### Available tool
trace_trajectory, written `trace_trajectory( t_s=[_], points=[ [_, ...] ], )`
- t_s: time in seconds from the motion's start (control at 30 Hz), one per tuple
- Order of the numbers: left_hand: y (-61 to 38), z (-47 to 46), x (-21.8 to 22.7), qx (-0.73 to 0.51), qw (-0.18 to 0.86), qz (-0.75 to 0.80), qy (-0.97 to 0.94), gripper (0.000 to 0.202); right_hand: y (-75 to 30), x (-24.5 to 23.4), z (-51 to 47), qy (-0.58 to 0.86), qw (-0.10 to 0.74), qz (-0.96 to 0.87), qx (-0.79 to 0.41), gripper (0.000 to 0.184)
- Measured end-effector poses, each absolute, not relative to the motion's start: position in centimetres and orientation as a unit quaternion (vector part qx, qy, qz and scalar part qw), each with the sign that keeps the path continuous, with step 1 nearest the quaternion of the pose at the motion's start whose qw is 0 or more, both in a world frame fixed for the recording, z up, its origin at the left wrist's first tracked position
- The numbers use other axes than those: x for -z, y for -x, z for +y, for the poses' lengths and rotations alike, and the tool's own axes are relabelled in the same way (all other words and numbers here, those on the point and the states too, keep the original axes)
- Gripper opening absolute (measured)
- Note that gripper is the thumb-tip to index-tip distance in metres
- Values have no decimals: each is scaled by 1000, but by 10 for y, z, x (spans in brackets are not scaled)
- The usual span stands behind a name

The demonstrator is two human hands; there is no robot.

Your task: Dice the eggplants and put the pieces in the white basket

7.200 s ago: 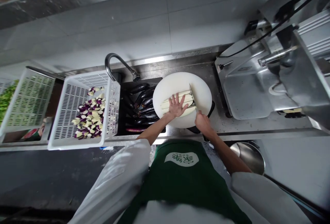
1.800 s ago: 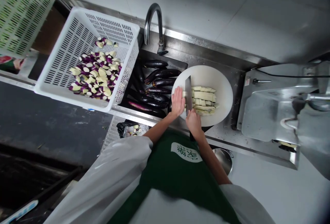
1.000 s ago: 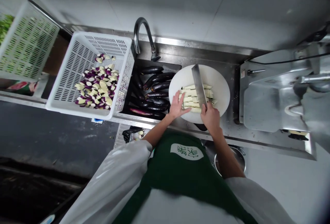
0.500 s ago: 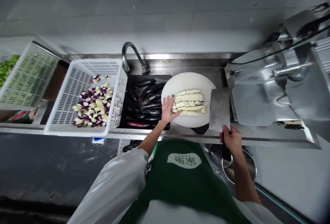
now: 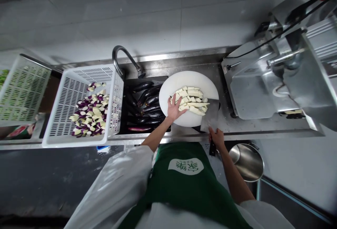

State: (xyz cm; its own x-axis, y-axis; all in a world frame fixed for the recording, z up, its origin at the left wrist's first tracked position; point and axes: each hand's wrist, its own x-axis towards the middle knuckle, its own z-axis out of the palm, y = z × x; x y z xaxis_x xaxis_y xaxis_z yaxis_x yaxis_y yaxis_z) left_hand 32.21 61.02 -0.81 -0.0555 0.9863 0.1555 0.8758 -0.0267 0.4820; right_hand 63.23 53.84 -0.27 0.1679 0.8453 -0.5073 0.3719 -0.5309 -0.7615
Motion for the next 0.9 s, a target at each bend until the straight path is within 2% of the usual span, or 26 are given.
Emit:
trace_trajectory(
  t_s=[0.1,0.2,0.43,0.7,0.9],
  points=[
    [-348,603,6,-256,106,718,-638,81,-599,1,544,707,223,-435,-512,49],
    [-371,596,3,-277,97,723,-625,85,-572,-4,547,696,209,-449,-519,42],
    [-394,589,1,-285,109,725,-617,91,-536,3,539,663,220,-497,-515,38],
    [-399,589,7,-316,105,725,-603,55,-518,6,536,663,191,-513,-511,36],
    [-401,588,0,-331,109,719,-601,49,-511,-1,533,650,203,-497,-537,38]
  ],
)
